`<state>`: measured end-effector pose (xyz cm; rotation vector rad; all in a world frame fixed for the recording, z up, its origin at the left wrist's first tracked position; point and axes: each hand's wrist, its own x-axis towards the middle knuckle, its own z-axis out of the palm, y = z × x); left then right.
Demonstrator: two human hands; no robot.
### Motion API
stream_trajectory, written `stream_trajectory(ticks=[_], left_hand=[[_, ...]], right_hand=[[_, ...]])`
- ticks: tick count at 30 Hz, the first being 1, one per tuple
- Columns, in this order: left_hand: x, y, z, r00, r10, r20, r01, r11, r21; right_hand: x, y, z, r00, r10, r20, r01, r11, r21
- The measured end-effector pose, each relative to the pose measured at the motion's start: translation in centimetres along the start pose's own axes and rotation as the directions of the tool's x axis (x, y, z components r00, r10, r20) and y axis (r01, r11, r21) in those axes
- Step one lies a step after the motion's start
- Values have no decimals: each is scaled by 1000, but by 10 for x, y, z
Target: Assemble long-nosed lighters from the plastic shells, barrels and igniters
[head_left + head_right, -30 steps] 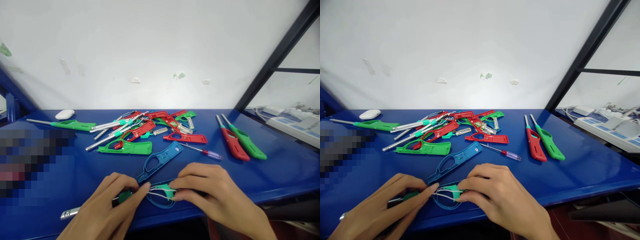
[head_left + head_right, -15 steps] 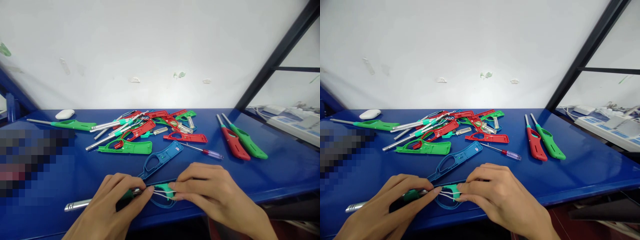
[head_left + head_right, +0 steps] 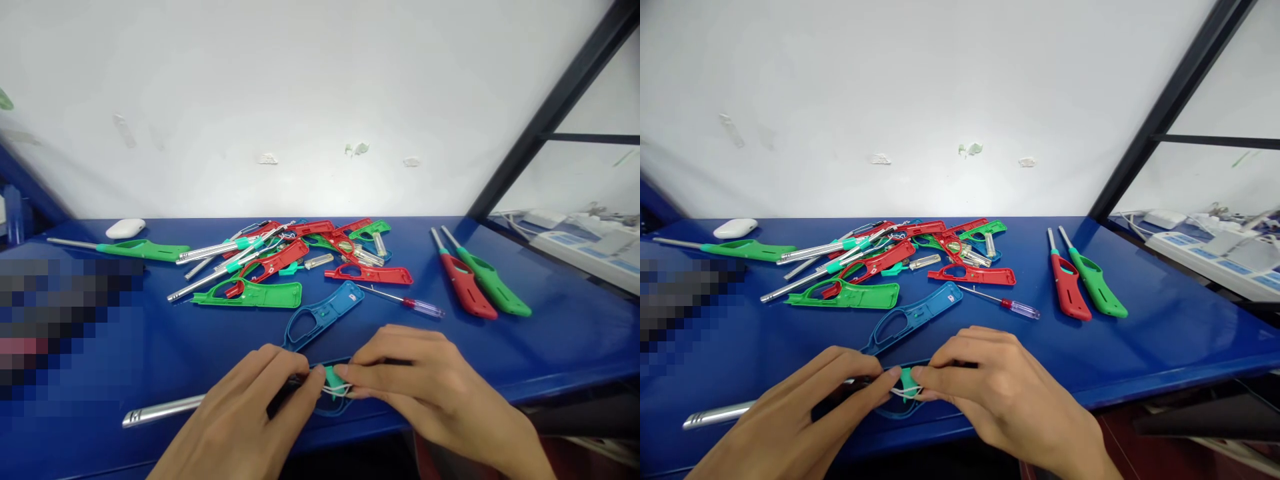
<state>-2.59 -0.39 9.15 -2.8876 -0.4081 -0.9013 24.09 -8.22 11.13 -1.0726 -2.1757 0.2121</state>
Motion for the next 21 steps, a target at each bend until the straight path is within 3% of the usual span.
stream_trajectory(ticks=[8, 14, 21], left_hand=[[5, 2, -1, 1000, 14, 18, -15, 999, 51], [1, 9, -4, 997, -46, 64, 42, 996, 75], [-9, 1, 2, 992, -21, 121, 20, 1000, 7]], right_hand=[[-2, -3, 1, 1000, 17, 16, -17, 1000, -14], [-2, -3, 1, 1000, 4, 27, -3, 1000, -31], [-2, -2, 1, 998, 23, 54, -21, 999, -42]])
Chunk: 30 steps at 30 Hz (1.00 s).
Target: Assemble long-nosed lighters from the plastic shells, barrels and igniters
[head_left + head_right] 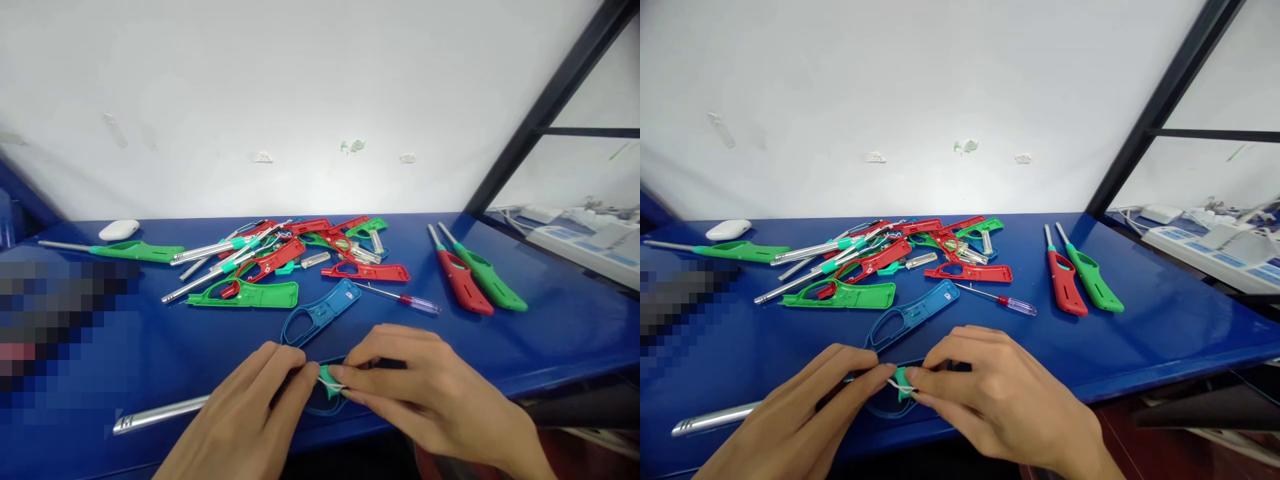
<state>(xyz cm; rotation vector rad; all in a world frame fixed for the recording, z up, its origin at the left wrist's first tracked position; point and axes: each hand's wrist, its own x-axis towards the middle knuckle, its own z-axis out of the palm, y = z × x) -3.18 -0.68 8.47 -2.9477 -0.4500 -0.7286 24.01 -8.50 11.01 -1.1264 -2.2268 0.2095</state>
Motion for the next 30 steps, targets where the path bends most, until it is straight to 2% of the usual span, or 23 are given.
stream_trajectory(ticks=[2, 6, 11, 13, 17, 24, 30], left_hand=[[0, -1, 3, 1000, -12, 19, 12, 1000, -11], [6, 1, 5, 998, -60, -14, 60, 998, -19], [16, 4, 0, 991, -96, -89, 87, 991, -98], [20, 5, -2, 991, -103, -83, 94, 990, -110], [22, 5, -4, 993, -95, -74, 90, 993, -77], [8, 3, 1, 998, -67, -11, 67, 998, 20], [8, 4, 1, 999, -28, -40, 32, 994, 103]], right_hand=[[0, 0, 0, 1000, 0, -4, 1, 1000, 5], [2, 0, 1, 1000, -8, -24, 8, 1000, 22], [2, 0, 2, 998, -16, -57, 17, 1000, 8], [1, 0, 3, 998, -20, -61, 20, 1000, 1], [1, 0, 3, 998, -25, -60, 25, 1000, -12], [3, 1, 6, 993, -41, -108, 39, 999, -25], [4, -1, 7, 991, -28, -129, 31, 999, 19]])
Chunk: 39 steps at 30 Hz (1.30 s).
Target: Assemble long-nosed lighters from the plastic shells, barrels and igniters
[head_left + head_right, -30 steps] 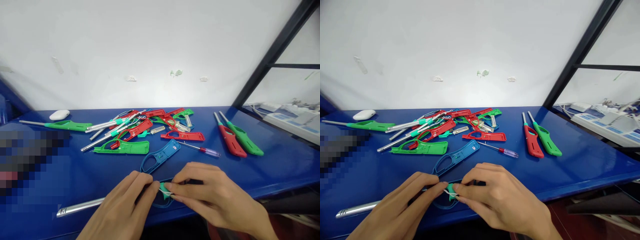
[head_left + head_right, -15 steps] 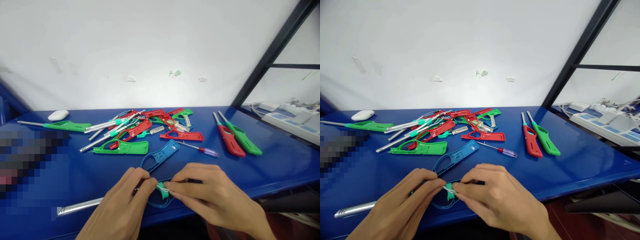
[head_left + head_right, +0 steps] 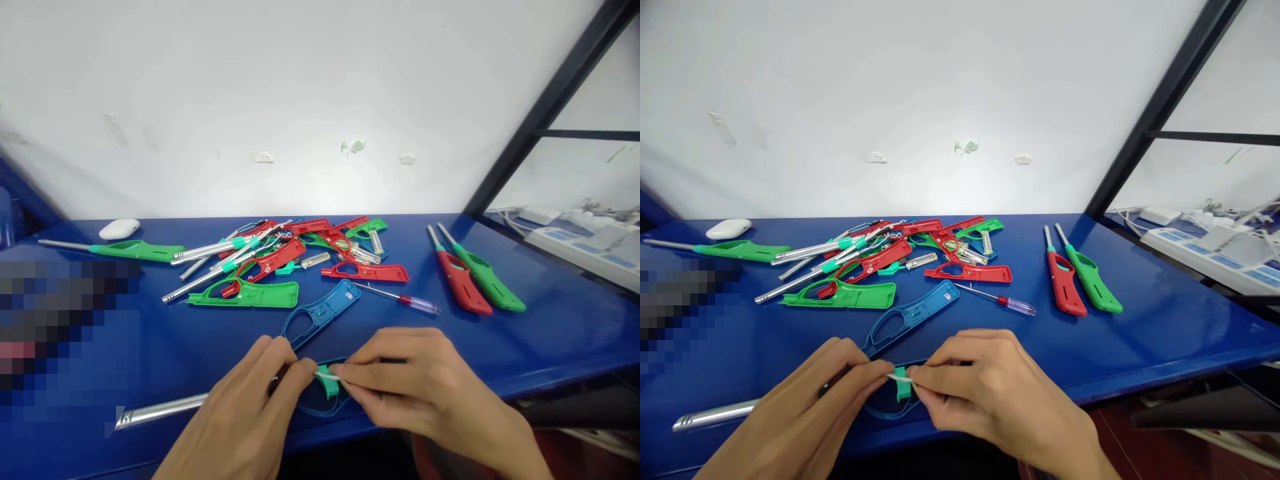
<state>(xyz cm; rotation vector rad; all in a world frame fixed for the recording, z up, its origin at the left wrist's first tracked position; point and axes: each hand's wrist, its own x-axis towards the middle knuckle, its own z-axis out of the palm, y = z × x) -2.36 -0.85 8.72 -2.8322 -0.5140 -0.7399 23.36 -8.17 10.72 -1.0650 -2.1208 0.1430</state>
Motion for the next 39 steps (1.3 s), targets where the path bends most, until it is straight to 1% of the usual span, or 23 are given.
stream_trajectory(ticks=[3, 7, 10, 13, 15, 19, 22, 25, 27, 31, 34, 39], left_hand=[[-1, 0, 1, 1000, 25, 5, -25, 999, 46], [-2, -2, 2, 999, 36, 13, -36, 997, 61], [-4, -5, 3, 998, 52, 28, -53, 997, 55], [-5, -5, 3, 999, 38, 39, -39, 999, 17], [-2, -3, 2, 1000, 17, 21, -16, 999, -34], [10, 0, 0, 998, -24, -63, 14, 987, -159], [15, 0, 0, 995, -27, -101, 10, 987, -162], [14, -1, 0, 992, -31, -122, 11, 987, -162], [11, -1, 0, 994, -45, -100, 27, 983, -180], [7, -1, 1, 996, -88, -17, 84, 978, -189], [9, -1, 2, 995, -103, -13, 99, 981, -170], [9, 1, 4, 994, -108, -5, 106, 981, -159]], right_hand=[[1, -2, -1, 1000, 12, -12, -12, 1000, 7], [2, -3, -1, 999, 41, -20, -41, 999, 31], [1, -3, -2, 997, 80, -2, -80, 996, 33], [0, -3, -2, 993, 121, 10, -121, 992, 21], [-1, -4, -2, 991, 131, 0, -131, 991, 29], [0, -5, -2, 990, 144, -9, -143, 988, 56], [1, -6, -2, 990, 140, -3, -140, 988, 63], [1, -5, -2, 991, 135, 7, -135, 989, 60], [0, -4, -3, 990, 141, 17, -142, 988, 58], [-2, -5, -6, 985, 171, 18, -172, 984, 37], [-4, -8, -9, 982, 190, 15, -190, 982, 12], [-5, -12, -11, 984, 178, -15, -178, 984, -17]])
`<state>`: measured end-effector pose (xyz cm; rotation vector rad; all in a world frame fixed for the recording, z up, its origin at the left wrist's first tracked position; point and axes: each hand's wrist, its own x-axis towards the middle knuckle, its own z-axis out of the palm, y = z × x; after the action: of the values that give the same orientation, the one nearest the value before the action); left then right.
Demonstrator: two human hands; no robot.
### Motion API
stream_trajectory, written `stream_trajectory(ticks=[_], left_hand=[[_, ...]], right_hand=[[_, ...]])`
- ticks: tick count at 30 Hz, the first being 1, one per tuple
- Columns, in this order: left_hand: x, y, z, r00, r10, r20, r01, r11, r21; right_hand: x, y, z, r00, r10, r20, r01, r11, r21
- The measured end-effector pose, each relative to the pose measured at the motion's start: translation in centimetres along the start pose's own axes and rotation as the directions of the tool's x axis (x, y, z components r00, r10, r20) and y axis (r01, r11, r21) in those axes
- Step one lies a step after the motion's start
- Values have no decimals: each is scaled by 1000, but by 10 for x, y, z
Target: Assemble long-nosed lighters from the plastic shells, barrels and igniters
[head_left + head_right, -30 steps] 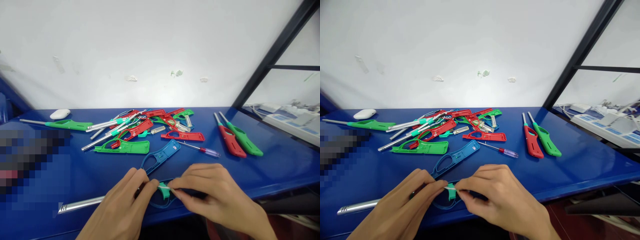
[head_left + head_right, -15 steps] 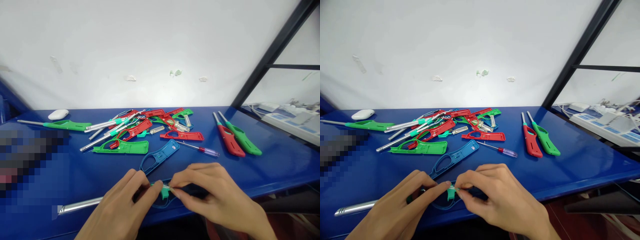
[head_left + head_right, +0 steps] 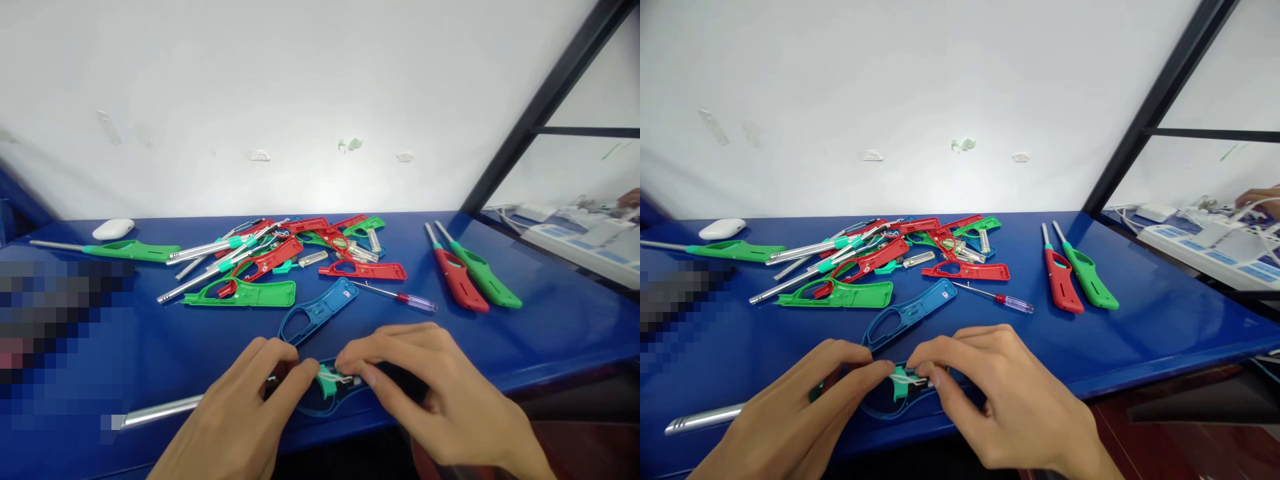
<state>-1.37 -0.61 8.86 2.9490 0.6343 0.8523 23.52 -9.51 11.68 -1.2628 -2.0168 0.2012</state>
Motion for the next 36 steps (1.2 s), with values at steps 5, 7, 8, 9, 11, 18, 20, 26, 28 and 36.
stream_trajectory(ticks=[5, 7, 8, 9, 11, 18, 20, 26, 28, 36], left_hand=[[-8, -3, -2, 1000, 8, 30, -8, 1000, -2], [-9, -4, -2, 999, 27, 28, -27, 1000, 0], [-9, -4, -2, 999, 36, 27, -36, 999, 1], [-8, -4, -1, 999, 41, 25, -41, 999, 0], [-7, -3, 1, 999, 35, 26, -35, 999, -14], [-9, 0, 7, 999, -39, -36, 35, 994, -105], [-10, -2, 7, 999, -31, -17, 29, 993, -117], [-12, -6, 3, 1000, 15, 18, -14, 998, -61], [-11, -7, 2, 999, 33, 44, -31, 999, -45], [-13, -9, 7, 1000, 13, 3, -12, 991, -131]], right_hand=[[4, 1, 1, 1000, -14, -9, 14, 1000, -4], [5, 1, 1, 1000, -15, -3, 15, 1000, -7], [5, 1, 1, 1000, -13, 1, 13, 1000, -8], [4, 2, 0, 1000, -12, 3, 12, 1000, -9], [4, 2, 0, 1000, -13, 4, 14, 1000, -8], [1, 0, 0, 1000, -8, -13, 7, 1000, -22], [1, -1, 0, 1000, -2, -9, 2, 1000, -18], [2, 0, -1, 999, 15, 39, -15, 1000, 11], [2, 0, -1, 998, 15, 62, -17, 999, 31], [6, 3, 4, 996, -28, 82, 22, 996, 82]])
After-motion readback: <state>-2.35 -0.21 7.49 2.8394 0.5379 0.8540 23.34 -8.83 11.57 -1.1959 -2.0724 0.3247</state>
